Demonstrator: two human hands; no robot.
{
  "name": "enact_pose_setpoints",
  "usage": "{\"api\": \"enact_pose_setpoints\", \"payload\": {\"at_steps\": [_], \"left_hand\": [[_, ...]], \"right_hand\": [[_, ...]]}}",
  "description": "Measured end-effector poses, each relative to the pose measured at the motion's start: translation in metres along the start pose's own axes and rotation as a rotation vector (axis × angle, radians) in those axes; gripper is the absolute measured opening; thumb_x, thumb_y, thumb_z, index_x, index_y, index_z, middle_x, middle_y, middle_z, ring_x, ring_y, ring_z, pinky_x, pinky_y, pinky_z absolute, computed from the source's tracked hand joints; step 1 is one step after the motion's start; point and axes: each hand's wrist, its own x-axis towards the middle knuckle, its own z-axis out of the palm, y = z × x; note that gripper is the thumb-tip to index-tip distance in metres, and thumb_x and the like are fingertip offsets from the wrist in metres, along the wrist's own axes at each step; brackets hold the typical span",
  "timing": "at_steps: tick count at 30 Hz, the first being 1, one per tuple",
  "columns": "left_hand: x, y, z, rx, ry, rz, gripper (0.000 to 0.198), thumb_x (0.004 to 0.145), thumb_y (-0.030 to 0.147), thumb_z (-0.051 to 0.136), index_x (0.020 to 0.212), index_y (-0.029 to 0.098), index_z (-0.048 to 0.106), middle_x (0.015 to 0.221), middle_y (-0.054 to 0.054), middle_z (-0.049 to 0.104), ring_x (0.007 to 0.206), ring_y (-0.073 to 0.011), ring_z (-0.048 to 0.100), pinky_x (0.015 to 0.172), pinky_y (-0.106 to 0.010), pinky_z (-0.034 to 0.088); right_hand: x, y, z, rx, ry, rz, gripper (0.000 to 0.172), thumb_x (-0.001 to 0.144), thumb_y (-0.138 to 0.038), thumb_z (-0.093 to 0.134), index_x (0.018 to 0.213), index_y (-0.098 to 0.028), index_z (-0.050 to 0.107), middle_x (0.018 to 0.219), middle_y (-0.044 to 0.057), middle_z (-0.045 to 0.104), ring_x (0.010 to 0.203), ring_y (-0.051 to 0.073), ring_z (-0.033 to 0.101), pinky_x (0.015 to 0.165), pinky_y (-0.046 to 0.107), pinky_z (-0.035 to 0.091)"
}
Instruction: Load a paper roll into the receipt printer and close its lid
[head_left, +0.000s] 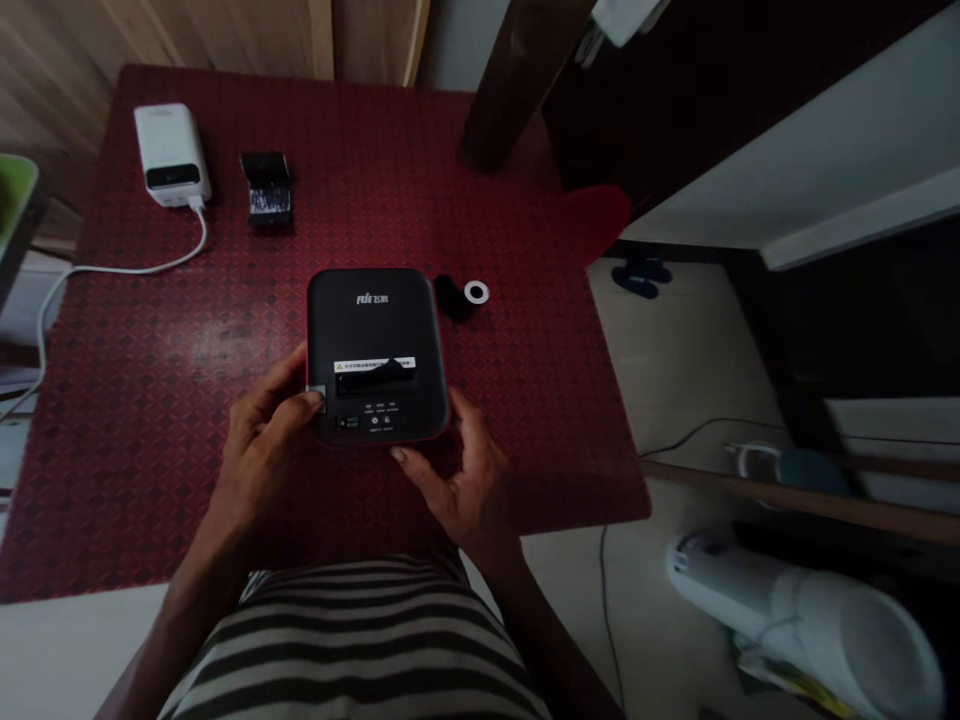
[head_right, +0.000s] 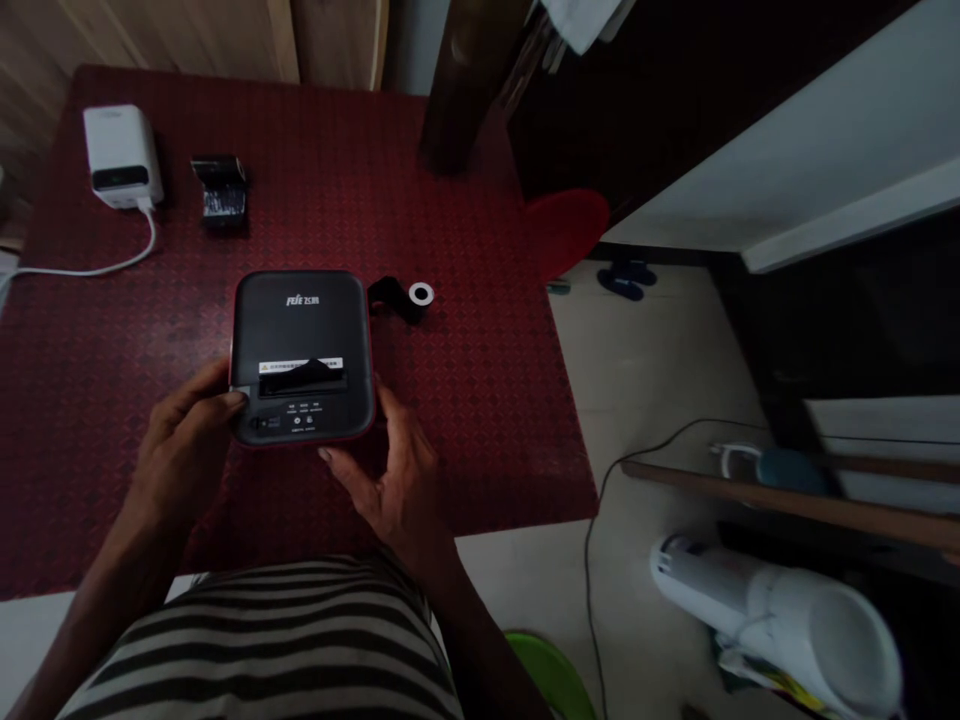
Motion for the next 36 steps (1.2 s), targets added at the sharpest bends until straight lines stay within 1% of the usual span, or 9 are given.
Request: {"api": "enact_pose_setpoints", "payload": {"at_steps": [3,11,15,20,22,25,29,32,36], "left_hand": [[0.001,0.000,0.002,-0.080,0.035,-0.077,0.052,0.100,0.046,0.087,0.149,0.029,0.090,0.139,-0.007,0.091,0.148,-0.0422,0.078,0.132,-0.060,0.060],[0.002,0.002,0.006,-0.076,0.051,-0.074,0.046,0.097,0.046,0.087,0.140,0.030,0.090,0.133,-0.006,0.092,0.148,-0.0420,0.078,0.128,-0.058,0.061],[-0.001,0.000,0.009,-0.050,0.070,-0.060,0.052,0.100,0.051,0.084,0.147,0.029,0.086,0.134,-0.006,0.090,0.141,-0.0428,0.079,0.119,-0.056,0.065],[-0.004,-0.012,0.009,0.007,0.056,0.058,0.057,0.108,0.058,0.076,0.157,0.028,0.081,0.159,-0.008,0.082,0.150,-0.0421,0.073,0.129,-0.060,0.056],[-0.005,-0.018,0.009,0.049,0.064,0.131,0.061,0.112,0.066,0.073,0.159,0.028,0.080,0.161,-0.009,0.081,0.149,-0.0418,0.073,0.129,-0.060,0.055],[-0.007,-0.023,0.010,0.112,0.088,0.259,0.066,0.116,0.075,0.064,0.161,0.028,0.079,0.160,-0.012,0.081,0.148,-0.0409,0.073,0.129,-0.059,0.054],[-0.009,-0.024,0.012,0.159,0.061,0.365,0.070,0.119,0.078,0.057,0.163,0.027,0.077,0.160,-0.014,0.079,0.146,-0.0406,0.074,0.127,-0.058,0.057],[-0.008,-0.024,0.011,0.182,0.047,0.350,0.073,0.118,0.080,0.057,0.166,0.028,0.073,0.162,-0.014,0.077,0.147,-0.0414,0.072,0.127,-0.059,0.057],[-0.007,-0.025,0.011,0.190,0.050,0.340,0.074,0.116,0.080,0.058,0.166,0.027,0.071,0.161,-0.015,0.076,0.146,-0.0416,0.072,0.128,-0.060,0.056]], "right_hand": [[-0.001,-0.001,0.003,0.001,0.040,-0.002,0.066,0.116,-0.058,0.080,0.168,-0.022,0.062,0.140,0.018,0.090,0.122,0.034,0.092,0.100,0.049,0.079],[-0.001,0.001,0.010,0.018,0.066,-0.016,0.069,0.114,-0.054,0.081,0.173,-0.024,0.059,0.142,0.018,0.090,0.123,0.035,0.092,0.102,0.052,0.079],[0.005,0.000,-0.007,0.029,0.013,-0.023,0.058,0.119,-0.053,0.074,0.169,-0.025,0.065,0.145,0.016,0.090,0.123,0.033,0.092,0.102,0.049,0.079],[0.045,-0.016,-0.038,-0.014,0.109,-0.148,0.029,0.124,-0.032,0.068,0.150,-0.029,0.080,0.135,0.009,0.094,0.116,0.027,0.092,0.103,0.044,0.077],[0.073,-0.025,-0.039,-0.086,0.011,-0.243,0.028,0.122,-0.018,0.066,0.139,-0.030,0.085,0.130,0.006,0.095,0.117,0.025,0.091,0.110,0.044,0.074],[0.117,-0.037,-0.026,-0.223,-0.272,-0.389,0.033,0.119,-0.005,0.064,0.129,-0.026,0.088,0.133,0.007,0.094,0.125,0.026,0.088,0.115,0.045,0.070],[0.157,-0.047,0.002,-0.511,-0.617,-0.422,0.023,0.118,-0.007,0.069,0.118,-0.020,0.088,0.115,0.010,0.093,0.111,0.029,0.088,0.098,0.042,0.070],[0.168,-0.051,0.015,-0.613,-0.716,-0.411,0.024,0.113,-0.001,0.073,0.119,-0.019,0.088,0.111,0.011,0.093,0.104,0.029,0.090,0.090,0.038,0.068],[0.172,-0.053,0.016,-0.624,-0.748,-0.420,0.028,0.111,0.003,0.071,0.122,-0.018,0.087,0.119,0.012,0.092,0.112,0.031,0.090,0.095,0.039,0.069]]}}
